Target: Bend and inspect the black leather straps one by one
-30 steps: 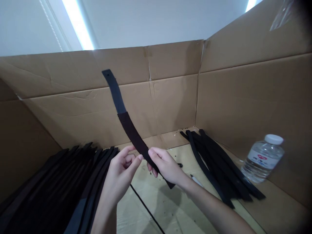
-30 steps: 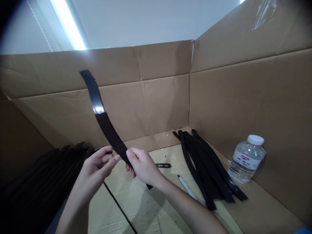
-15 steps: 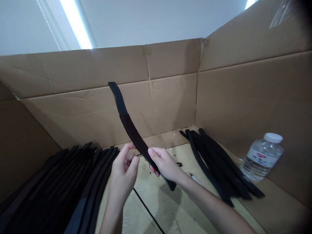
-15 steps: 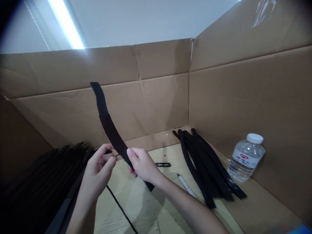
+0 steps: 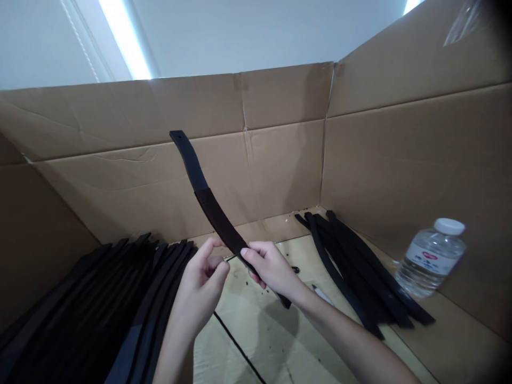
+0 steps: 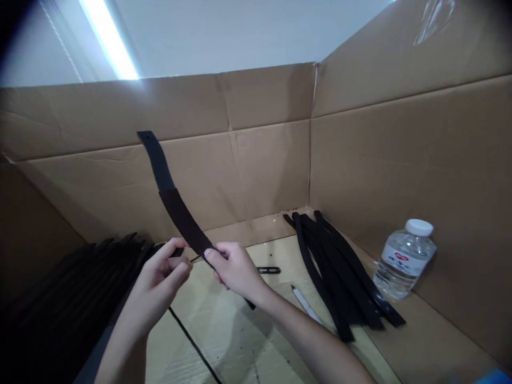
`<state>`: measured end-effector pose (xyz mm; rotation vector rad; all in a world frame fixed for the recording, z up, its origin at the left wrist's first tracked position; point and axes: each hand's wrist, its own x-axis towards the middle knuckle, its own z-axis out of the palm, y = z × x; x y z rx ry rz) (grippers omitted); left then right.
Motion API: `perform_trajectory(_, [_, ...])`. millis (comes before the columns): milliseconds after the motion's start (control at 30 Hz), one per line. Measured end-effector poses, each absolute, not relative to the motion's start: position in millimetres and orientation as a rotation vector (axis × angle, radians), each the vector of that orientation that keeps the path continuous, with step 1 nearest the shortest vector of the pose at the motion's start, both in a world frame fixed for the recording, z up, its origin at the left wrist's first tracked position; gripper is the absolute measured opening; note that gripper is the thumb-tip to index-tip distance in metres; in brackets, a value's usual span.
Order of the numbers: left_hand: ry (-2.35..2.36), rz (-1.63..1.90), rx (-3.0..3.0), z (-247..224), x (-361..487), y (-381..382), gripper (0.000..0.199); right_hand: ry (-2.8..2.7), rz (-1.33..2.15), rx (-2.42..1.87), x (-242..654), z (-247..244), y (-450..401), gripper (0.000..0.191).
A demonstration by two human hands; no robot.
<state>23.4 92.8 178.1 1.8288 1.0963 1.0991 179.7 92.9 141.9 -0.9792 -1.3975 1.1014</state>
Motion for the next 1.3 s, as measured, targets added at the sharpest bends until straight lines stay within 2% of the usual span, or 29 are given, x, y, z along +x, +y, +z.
perform_trajectory(233, [1.074,1.113,1.805,178.0,24.2,94.7,0.024,-1.427,1.144,-0.972,180.0,144.1,92.1,0.030])
perform_trajectory(400, [1.019,1.063,1.779,179.0,24.9,97.2,0.036,-1.395,1.304,-0.946,180.3,148.3,88.4,0.027])
perform_trajectory(567, [0.952,0.880,1.690,181.6,20.8,98.6,0.040,-1.381,1.579,-0.683,180.5,146.2,86.2,0.027])
perform_trajectory(733, [0.801,0.852,1.671,176.8,16.7,101.4,0.040,-1.284,1.805,-0.428,177.5,142.4,88.6,0.020])
perform_trajectory(900, [0.818,0.933,1.630,176.8,16.9,101.6,0.028,-1.408,1.547,-0.627,175.4,147.3,86.2,0.029])
perform_trajectory(1100, [1.001,1.126,1.579,182.0,15.0,98.5,0.029,-1.496,0.881,-0.979,176.1,149.1,82.9,0.029])
perform_trajectory(1300, [1.048,1.096,1.655,182.1,20.5,93.4,0.018,-1.553,0.763,-1.075,174.3,144.7,84.5,0.044])
